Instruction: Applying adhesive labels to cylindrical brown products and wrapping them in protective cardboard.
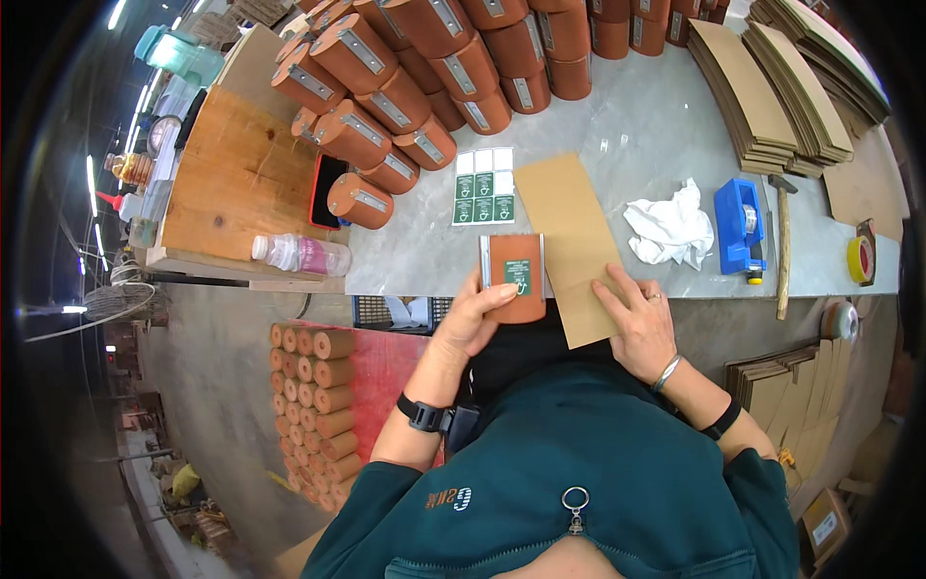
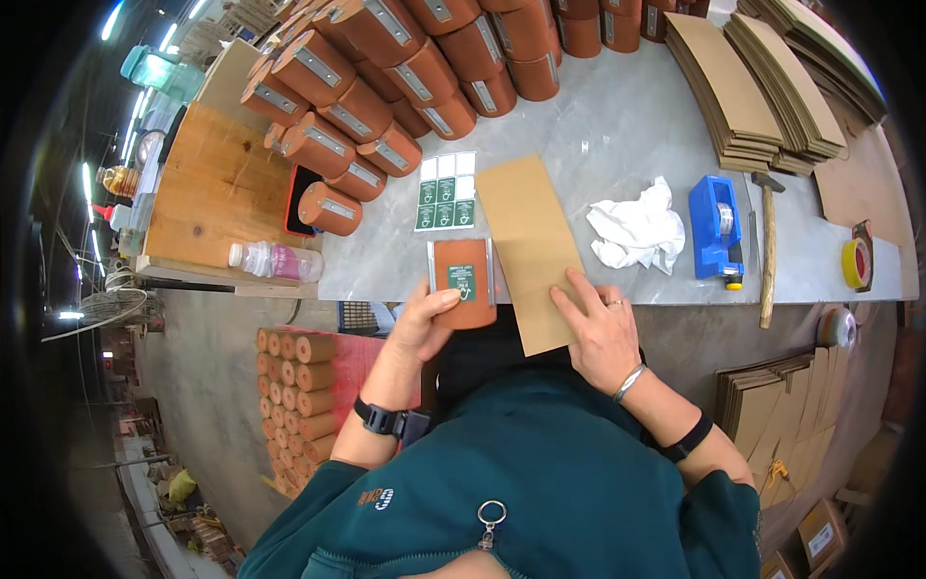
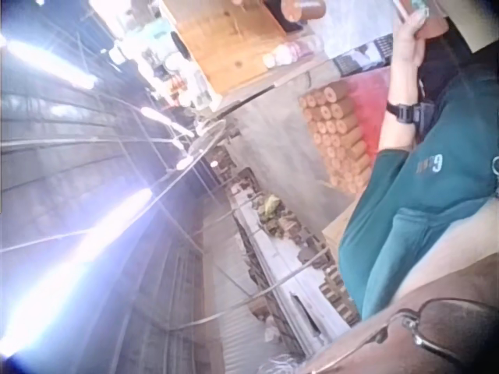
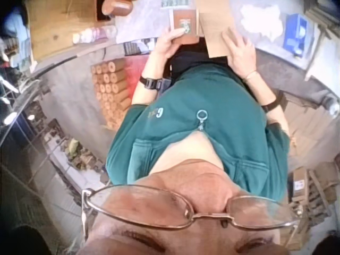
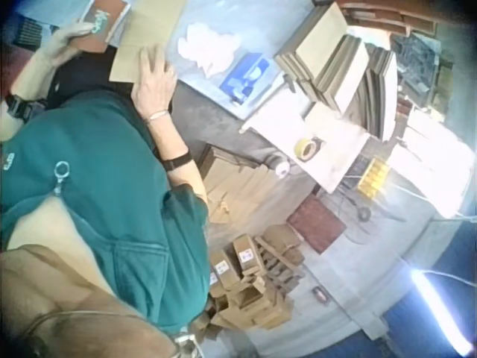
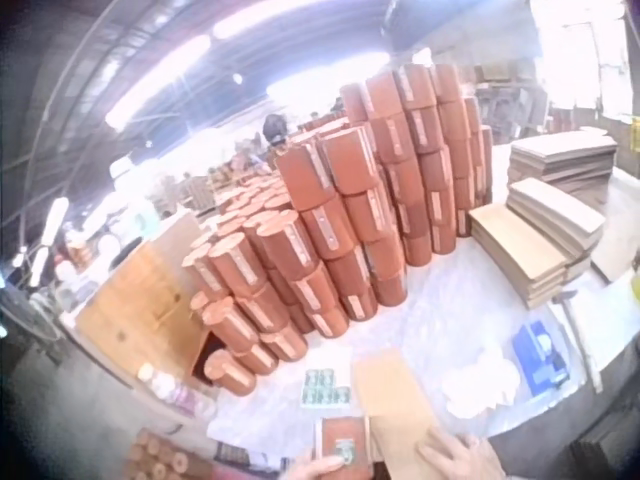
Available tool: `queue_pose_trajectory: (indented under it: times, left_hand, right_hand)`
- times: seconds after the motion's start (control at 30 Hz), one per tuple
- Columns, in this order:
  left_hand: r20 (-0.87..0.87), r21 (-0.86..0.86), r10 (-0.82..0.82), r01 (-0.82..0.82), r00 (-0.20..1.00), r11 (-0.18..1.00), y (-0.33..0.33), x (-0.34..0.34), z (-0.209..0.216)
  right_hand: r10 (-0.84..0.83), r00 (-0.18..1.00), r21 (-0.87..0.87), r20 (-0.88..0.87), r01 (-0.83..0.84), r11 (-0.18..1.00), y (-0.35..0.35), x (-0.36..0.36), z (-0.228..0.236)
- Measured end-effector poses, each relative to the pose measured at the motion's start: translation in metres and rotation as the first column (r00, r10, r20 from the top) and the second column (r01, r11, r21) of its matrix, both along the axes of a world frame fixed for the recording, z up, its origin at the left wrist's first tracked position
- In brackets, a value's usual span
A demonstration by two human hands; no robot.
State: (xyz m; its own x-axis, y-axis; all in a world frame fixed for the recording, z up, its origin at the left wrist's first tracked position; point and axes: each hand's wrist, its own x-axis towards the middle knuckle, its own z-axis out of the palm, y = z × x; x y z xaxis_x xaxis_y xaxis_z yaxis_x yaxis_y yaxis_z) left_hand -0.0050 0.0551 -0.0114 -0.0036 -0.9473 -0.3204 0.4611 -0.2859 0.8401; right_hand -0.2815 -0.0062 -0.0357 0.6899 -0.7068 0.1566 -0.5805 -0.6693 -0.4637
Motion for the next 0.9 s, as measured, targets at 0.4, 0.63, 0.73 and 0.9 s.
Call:
queue_pose_trajectory:
  times: [0.4,0.63,0.73,0.9]
  left_hand:
    - [0.99,-0.09,0.034,0.429,0.136,0.899,-0.093,-0.018,0.029]
    - [0.991,-0.073,0.01,0.484,0.132,0.872,-0.099,-0.022,0.021]
    - [0.992,-0.077,0.018,0.498,0.122,0.864,-0.101,-0.024,0.019]
    - [0.993,-0.066,0.005,0.512,0.12,0.857,-0.104,-0.025,0.016]
  right_hand:
    - [-0.033,0.998,-0.022,0.055,0.035,0.999,-0.003,0.0,0.0]
    - [-0.051,0.997,-0.024,0.056,0.052,0.998,-0.001,0.001,-0.001]
    - [-0.051,0.998,-0.015,0.046,0.052,0.999,-0.002,0.001,-0.001]
    - [-0.046,0.999,0.007,0.011,0.046,0.999,-0.002,0.0,0.001]
